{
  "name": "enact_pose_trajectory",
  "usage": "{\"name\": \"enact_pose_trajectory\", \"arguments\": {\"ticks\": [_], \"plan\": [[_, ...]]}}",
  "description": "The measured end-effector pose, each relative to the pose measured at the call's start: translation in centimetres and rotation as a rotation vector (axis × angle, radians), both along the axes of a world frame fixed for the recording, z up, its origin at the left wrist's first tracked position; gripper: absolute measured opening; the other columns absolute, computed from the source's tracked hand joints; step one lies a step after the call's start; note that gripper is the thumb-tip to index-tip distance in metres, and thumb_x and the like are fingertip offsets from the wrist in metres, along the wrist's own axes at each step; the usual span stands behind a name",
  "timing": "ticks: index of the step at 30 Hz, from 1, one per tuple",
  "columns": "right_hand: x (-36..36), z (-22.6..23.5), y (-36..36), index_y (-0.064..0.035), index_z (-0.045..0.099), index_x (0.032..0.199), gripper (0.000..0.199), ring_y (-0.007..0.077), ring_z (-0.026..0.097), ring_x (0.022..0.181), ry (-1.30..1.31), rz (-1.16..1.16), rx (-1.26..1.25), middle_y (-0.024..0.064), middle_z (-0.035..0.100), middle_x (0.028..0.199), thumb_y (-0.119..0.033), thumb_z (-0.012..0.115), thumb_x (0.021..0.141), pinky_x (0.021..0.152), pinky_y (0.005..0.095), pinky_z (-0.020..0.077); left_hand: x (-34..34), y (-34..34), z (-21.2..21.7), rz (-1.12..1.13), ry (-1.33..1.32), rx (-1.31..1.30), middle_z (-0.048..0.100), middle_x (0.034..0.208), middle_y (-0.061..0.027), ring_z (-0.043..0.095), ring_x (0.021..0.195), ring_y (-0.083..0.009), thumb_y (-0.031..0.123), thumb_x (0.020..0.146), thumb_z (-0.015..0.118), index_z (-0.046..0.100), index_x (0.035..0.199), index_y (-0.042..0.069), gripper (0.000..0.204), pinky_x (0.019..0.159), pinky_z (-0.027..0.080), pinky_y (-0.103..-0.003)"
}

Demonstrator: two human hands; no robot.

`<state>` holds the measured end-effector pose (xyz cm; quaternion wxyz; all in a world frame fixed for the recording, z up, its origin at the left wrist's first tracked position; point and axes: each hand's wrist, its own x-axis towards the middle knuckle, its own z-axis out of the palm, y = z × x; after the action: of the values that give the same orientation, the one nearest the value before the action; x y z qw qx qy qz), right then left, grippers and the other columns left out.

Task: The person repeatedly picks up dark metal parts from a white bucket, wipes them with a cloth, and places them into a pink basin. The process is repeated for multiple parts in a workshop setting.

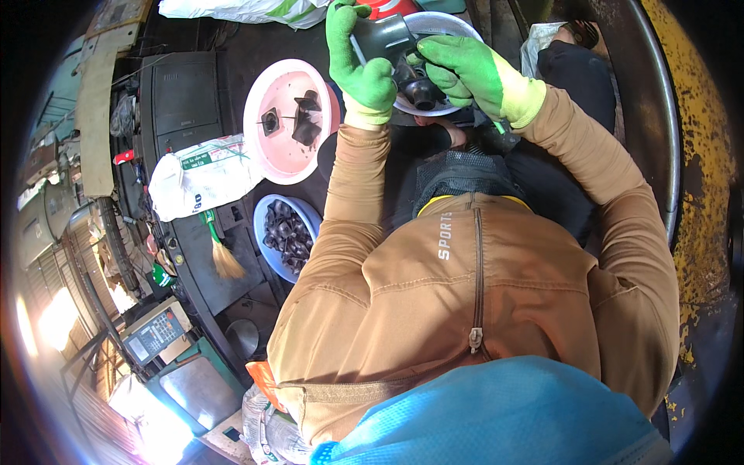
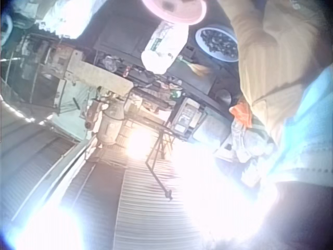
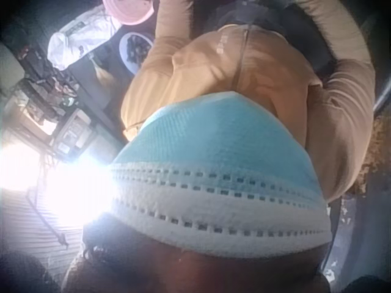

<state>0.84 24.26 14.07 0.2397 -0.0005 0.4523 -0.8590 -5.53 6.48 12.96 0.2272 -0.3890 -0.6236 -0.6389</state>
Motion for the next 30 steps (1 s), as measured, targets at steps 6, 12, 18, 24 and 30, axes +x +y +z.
{"name": "enact_pose_trajectory", "arguments": {"ticks": [6,12,18,24,30], "plan": [[-0.1,0.5,0.8,-0.0057,0.061,0.102,0.028,0.004,0.034,0.05,-0.186,0.104,-0.439,-0.0079,0.041,0.064,-0.031,0.049,0.103,0.044,0.0234,0.0285,-0.8,-0.1,-0.5,0.102,0.2,-0.093,0.048,0.14,-0.016,0.054,0.122,-0.0331,0.052,0.082,0.071,0.039,0.148,0.009,0.085,0.099,0.05,-0.051],[-4.5,-2.1,2.3,-0.0041,0.059,0.104,0.029,0.0062,0.037,0.055,-0.196,-0.298,-0.598,-0.005,0.044,0.069,-0.03,0.046,0.104,0.051,0.0237,0.0338,1.1,-0.1,-1.4,-0.202,-0.718,0.659,0.057,0.13,-0.0122,0.062,0.11,-0.0367,0.07,0.08,0.055,0.052,0.133,0.024,0.07,0.089,0.053,-0.064],[-5.6,-4.1,1.4,-0.0047,0.061,0.113,0.034,0.0091,0.047,0.058,-0.144,-0.325,-0.206,-0.002,0.056,0.076,-0.034,0.049,0.103,0.052,0.0243,0.0374,0.5,-2.5,-2.1,-0.437,-1.122,1.059,0.051,0.136,-0.0261,0.047,0.12,-0.06,0.066,0.088,0.046,0.055,0.132,0.019,0.065,0.092,0.033,-0.083],[-6.6,-5.4,2.0,-0.005,0.061,0.111,0.034,0.0083,0.045,0.058,-0.153,-0.263,-0.127,-0.0037,0.052,0.073,-0.036,0.052,0.101,0.052,0.0243,0.038,2.7,-9.1,-1.8,0.358,-0.584,0.089,0.066,0.117,-0.0145,0.066,0.107,-0.0269,0.023,0.086,0.064,0.06,0.124,0.003,0.044,0.091,0.054,-0.039],[-6.0,-5.4,2.7,-0.0068,0.062,0.111,0.034,0.0071,0.041,0.058,-0.151,-0.126,-0.016,-0.0058,0.048,0.072,-0.037,0.048,0.102,0.051,0.0219,0.0338,10.4,-27.6,-6.1,1.149,-0.105,-0.558,0.07,0.106,-0.0106,0.069,0.092,-0.0244,0.014,0.076,0.078,0.064,0.119,0.005,0.047,0.08,0.054,-0.034]]}}
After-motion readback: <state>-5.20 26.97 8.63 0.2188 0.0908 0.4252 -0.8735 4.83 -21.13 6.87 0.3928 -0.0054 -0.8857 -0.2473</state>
